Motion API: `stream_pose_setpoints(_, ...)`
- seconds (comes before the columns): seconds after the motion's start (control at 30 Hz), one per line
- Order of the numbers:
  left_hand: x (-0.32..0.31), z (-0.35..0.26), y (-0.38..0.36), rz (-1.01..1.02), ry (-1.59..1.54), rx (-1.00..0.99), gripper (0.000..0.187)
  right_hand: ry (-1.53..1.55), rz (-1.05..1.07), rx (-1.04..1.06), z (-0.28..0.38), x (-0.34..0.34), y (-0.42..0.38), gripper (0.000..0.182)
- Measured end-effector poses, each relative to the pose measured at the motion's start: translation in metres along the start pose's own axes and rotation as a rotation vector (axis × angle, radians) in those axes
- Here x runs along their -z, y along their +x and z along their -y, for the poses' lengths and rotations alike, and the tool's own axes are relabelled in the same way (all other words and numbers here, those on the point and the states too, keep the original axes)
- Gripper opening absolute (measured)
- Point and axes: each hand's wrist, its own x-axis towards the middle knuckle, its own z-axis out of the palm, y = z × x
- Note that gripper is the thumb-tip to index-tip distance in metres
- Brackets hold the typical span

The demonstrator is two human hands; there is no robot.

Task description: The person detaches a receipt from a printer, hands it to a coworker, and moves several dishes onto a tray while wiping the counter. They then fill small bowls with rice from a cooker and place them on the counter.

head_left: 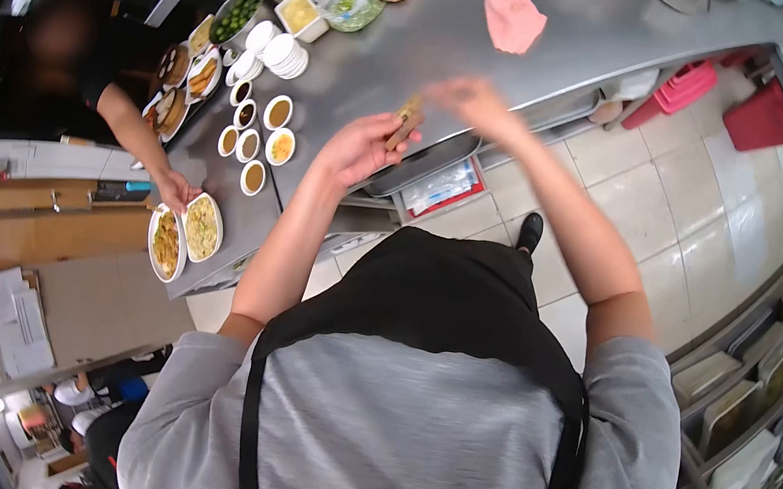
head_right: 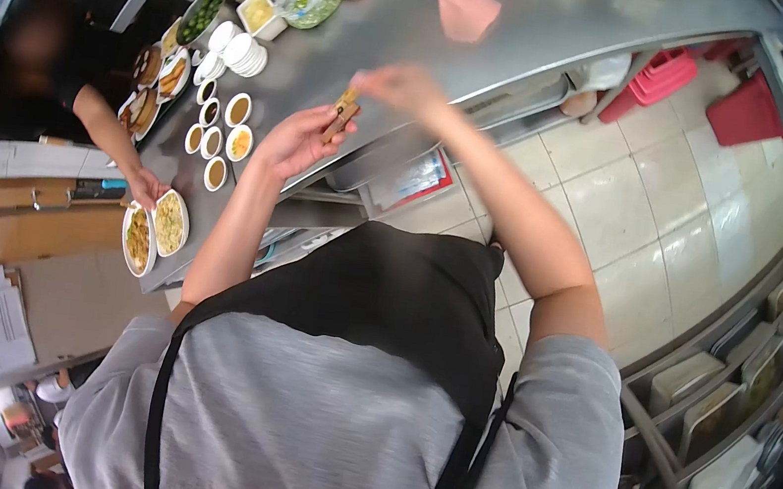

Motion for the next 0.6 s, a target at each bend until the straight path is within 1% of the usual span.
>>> stream_pose_setpoints(0.03,0.001,0.007,0.001,0.013,0.009,0.025,0.035,0.370,0.095,-0.077,0.001,-0.021,-0.019,0.030)
stream_pose_setpoints(0.1,0.004,0.026,0.002,0.067,0.100,0.152,0.032,0.909,0.122,-0.191,-0.021,-0.052,-0.039,0.032)
stream_pose_setpoints(0.23,0.000,0.059,-0.003,0.000,0.107,0.302,0.028,1.017,0.073,-0.247,-0.060,-0.079,-0.067,0.030)
stream_pose_setpoints(0.3,0.001,0.063,-0.003,0.010,0.158,0.354,0.030,1.216,-0.139,-0.315,-0.070,-0.079,-0.071,0.029)
stream_pose_setpoints(0.33,0.002,0.063,-0.004,0.017,0.185,0.361,0.031,1.264,-0.171,-0.305,-0.080,-0.066,-0.074,0.029)
stream_pose_setpoints(0.37,0.004,0.062,-0.004,0.023,0.213,0.365,0.033,1.273,-0.184,-0.304,-0.094,-0.057,-0.076,0.029)
stream_pose_setpoints(0.43,0.005,0.050,-0.004,0.020,0.210,0.360,0.034,1.133,-0.372,-0.530,-0.127,-0.044,-0.079,0.030)
stream_pose_setpoints(0.47,0.009,0.043,-0.003,-0.023,0.240,0.302,0.033,1.144,-0.379,-0.529,-0.152,-0.044,-0.083,0.030)
stream_pose_setpoints(0.5,0.012,0.037,-0.001,-0.064,0.269,0.243,0.032,0.956,-0.358,-0.502,-0.183,-0.050,-0.087,0.027)
stream_pose_setpoints(0.53,0.014,0.030,0.001,-0.062,0.279,0.251,0.032,0.767,-0.336,-0.474,-0.208,-0.056,-0.089,0.025)
stream_pose_setpoints(0.57,0.016,0.023,0.004,-0.109,0.288,0.189,0.032,0.777,-0.344,-0.474,-0.226,-0.062,-0.090,0.025)
stream_pose_setpoints(0.6,0.017,0.016,0.006,-0.158,0.298,0.129,0.031,0.684,-0.324,-0.493,-0.237,-0.068,-0.090,0.021)
